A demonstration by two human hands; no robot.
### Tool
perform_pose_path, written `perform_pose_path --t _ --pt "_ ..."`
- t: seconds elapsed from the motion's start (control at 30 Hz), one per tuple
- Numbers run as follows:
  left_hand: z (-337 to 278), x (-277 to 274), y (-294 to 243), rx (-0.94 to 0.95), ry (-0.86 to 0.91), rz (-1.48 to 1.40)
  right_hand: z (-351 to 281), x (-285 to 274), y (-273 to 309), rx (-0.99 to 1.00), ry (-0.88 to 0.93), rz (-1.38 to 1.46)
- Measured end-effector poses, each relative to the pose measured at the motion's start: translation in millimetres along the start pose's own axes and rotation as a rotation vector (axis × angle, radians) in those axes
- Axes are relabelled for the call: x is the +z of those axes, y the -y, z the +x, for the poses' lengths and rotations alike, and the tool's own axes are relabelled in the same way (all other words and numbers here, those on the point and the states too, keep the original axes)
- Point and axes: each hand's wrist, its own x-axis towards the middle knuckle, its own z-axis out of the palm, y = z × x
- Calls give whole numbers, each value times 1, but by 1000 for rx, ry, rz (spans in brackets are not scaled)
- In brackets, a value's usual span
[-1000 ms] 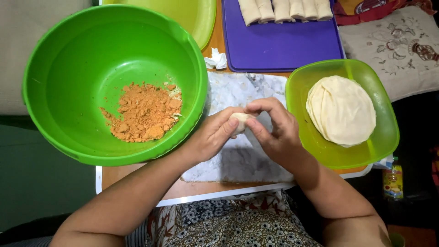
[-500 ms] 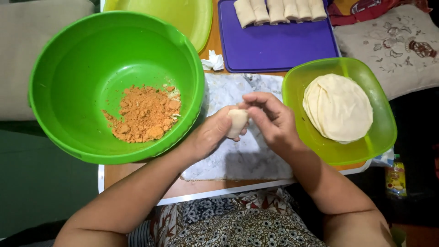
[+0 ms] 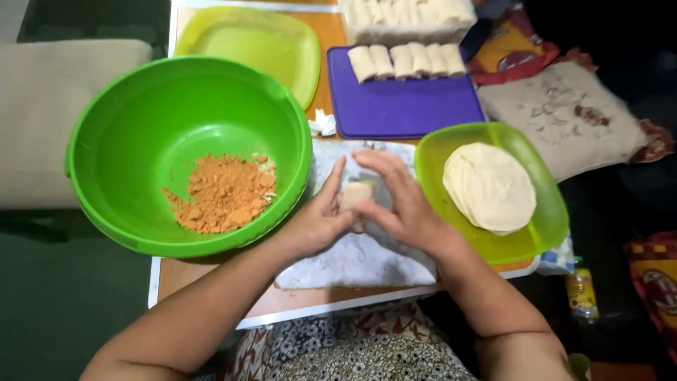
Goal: Rolling and filling pastries by hand with a crumbly filling.
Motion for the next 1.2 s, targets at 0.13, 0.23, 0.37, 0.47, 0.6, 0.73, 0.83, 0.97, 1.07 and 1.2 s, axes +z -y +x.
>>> perform_pose_path --t 0.13,0.23,0.37,0.47,0.6,0.73,0.83,0.97,1.07,1.2 --pt "0 5 -2 13 1 162 -4 -5 10 205 236 -29" --pt "3 7 0 99 13 128 3 -19 20 381 397 44" --pt "1 11 -3 57 51 29 13 -33 16 460 515 94" --pt "0 12 -7 82 61 -56 26 -36 12 528 600 105" --pt "10 9 0 126 31 -136 48 -49 -1 636 673 202" --pt "17 4 16 148 -65 -148 82 -66 -36 688 537 218" --pt "19 2 23 416 -117 306 109 -62 -92 710 339 291" --pt "15 9 14 412 -123 408 143 -25 -175 869 -143 401" --pt "12 9 11 517 -138 477 162 8 -224 989 -354 448" --pt "17 3 19 734 -139 705 162 32 -340 1023 -510 676"
